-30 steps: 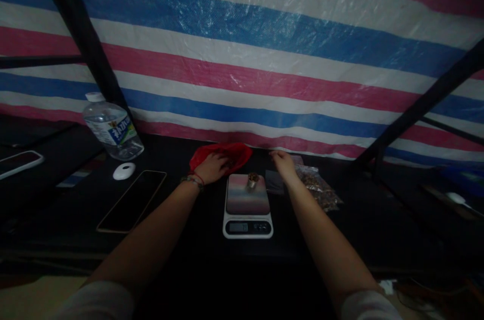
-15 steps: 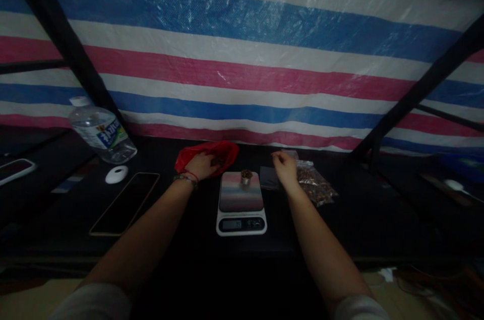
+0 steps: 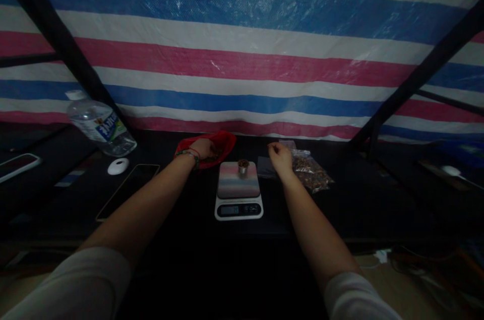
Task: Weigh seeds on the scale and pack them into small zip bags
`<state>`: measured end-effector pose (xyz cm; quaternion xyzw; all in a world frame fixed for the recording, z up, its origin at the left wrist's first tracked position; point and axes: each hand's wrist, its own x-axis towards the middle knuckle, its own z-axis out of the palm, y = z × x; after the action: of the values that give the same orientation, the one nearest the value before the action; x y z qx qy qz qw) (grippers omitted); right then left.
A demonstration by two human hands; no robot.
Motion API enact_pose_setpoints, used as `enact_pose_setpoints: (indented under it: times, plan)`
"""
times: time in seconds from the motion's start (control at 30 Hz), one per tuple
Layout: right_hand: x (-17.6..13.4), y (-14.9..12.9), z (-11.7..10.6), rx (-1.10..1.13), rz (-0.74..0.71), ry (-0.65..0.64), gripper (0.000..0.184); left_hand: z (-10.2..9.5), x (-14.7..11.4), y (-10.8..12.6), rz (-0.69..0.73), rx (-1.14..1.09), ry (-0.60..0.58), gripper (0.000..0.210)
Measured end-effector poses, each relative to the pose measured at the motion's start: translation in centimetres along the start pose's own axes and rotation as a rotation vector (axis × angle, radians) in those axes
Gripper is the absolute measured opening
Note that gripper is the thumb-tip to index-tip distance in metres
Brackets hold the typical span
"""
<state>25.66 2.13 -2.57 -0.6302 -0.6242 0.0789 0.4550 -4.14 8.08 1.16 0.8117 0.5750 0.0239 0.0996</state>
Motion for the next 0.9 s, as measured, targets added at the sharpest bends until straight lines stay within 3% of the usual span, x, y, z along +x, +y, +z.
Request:
enact_pose_setpoints:
  times: [0.1, 0.4, 0.63, 0.77, 0.9]
  plan:
    - [0.0, 0.0, 0.0, -0.01, 0.008, 0.0, 0.03, -0.1, -0.2, -0.1, 0.013, 0.047, -0.042, 0.027]
    - [0.0, -0.3, 0.3, -0.075, 0.001, 0.004, 0.027, -1.5, -1.3, 0.1, 0.077, 0.062, 0.049, 0.027]
    - [0.1, -0.4, 0.3, -0.112, 0.013, -0.027, 0.027, -2.4, -5.8, 5.3, 0.266, -0.014, 0.049, 0.026]
    - [0.2, -0.3, 0.5, -0.107, 0.023, -0.03, 0.025, -0.8, -8.6, 8.5, 0.35, -0.047, -0.056, 0.019]
    - [0.2, -0.2, 0.8, -0.117, 0.017, -0.056, 0.025, 1.1, -9.9, 10.1, 0.379, -0.035, 0.04, 0.016]
